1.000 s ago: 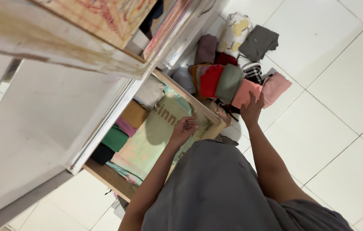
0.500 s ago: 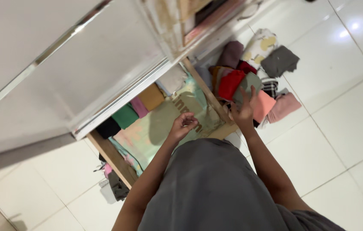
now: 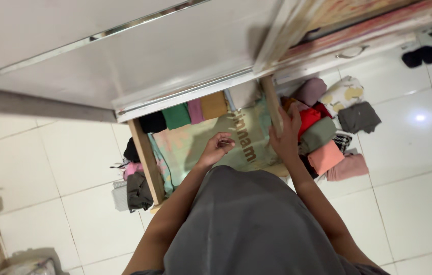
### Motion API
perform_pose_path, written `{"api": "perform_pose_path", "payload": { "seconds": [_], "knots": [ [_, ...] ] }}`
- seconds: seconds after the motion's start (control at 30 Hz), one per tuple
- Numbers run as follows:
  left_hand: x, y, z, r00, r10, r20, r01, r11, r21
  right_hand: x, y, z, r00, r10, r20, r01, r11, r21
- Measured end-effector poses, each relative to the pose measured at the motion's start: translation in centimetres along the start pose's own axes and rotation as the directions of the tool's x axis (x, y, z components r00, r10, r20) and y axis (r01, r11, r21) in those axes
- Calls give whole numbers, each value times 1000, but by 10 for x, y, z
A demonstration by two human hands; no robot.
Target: The person repeatedly picks folded garments from an open drawer, briefly unfolds and refolds each item, then places it on a growing pile on the floor. Items handled include black, beige, pink, red, green, and patterned fabrics. No tools are used.
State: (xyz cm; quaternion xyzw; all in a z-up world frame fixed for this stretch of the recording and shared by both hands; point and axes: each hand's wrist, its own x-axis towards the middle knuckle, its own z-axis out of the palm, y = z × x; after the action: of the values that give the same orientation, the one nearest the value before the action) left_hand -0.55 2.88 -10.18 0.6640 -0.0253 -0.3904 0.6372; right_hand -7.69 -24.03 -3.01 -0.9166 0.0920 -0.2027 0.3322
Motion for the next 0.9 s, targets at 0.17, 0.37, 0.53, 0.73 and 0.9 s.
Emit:
{"api": "perform_pose_path", "payload": {
  "seconds": [0.17,0.37,0.53,0.73,0.9],
  "knots": [
    [-16,-1,-16,997,55,-58,-59,996,-62,5,-20,21,994,-94,62,90,994,60],
    [-30,-13,-31,989,20,-150,-43,988,-147,3,-42,53,978,-129,162,115,989,93],
    [-45,-20,-40,975,38,-218,-74,985,-159,-4,-56,73,948,-185,257,139,973,185],
    [-60,-28,-44,971,34,-237,-81,978,-190,-10,-67,93,908,-249,337,182,959,218],
    [-51,-49,-55,970,29,-240,-71,984,-166,-13,-58,117,871,-273,409,192,955,227]
  ]
}}
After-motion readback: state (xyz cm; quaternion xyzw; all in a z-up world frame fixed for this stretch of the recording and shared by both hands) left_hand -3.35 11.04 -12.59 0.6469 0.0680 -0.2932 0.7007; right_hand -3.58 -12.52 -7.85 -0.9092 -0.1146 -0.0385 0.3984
